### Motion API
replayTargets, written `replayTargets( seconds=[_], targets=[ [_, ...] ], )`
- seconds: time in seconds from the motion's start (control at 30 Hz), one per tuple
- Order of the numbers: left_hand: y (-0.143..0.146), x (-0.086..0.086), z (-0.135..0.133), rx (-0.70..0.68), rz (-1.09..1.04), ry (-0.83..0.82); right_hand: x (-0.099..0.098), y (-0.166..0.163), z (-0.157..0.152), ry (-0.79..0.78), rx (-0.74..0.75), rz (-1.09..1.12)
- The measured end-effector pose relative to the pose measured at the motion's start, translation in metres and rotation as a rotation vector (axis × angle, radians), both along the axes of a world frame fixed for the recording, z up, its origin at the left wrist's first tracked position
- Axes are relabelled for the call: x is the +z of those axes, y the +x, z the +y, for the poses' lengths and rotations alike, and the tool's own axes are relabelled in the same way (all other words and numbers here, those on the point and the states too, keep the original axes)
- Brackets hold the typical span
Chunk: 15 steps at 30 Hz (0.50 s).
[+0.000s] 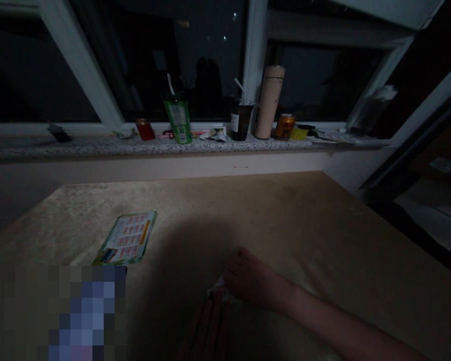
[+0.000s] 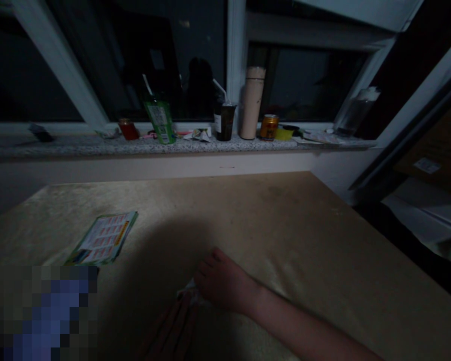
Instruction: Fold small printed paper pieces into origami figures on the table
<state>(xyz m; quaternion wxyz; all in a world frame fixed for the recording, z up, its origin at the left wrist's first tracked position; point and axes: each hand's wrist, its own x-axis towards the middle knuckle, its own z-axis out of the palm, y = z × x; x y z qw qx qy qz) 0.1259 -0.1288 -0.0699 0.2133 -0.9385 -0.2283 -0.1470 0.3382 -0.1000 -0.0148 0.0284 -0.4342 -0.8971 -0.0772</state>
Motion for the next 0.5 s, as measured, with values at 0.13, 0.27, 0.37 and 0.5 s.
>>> replayTargets(
  seconds=[0.13, 0.27, 0.37, 0.5],
  targets=[
    [0.000, 0.004, 0.000, 0.027, 0.004, 0.038, 0.001, 0.000, 0.000, -0.015, 0.006, 0.011],
    [-0.001, 0.013, 0.001, 0.008, 0.044, 0.058, 0.000, 0.001, 0.001, -0.036, 0.005, 0.000],
    [0.000, 0.019, 0.002, -0.016, 0.082, 0.066, -0.001, 0.001, 0.000, -0.028, 0.000, 0.004],
    [0.003, 0.021, 0.002, -0.003, 0.103, 0.070, -0.007, 0.002, 0.000, -0.028, -0.028, 0.046]
  ],
)
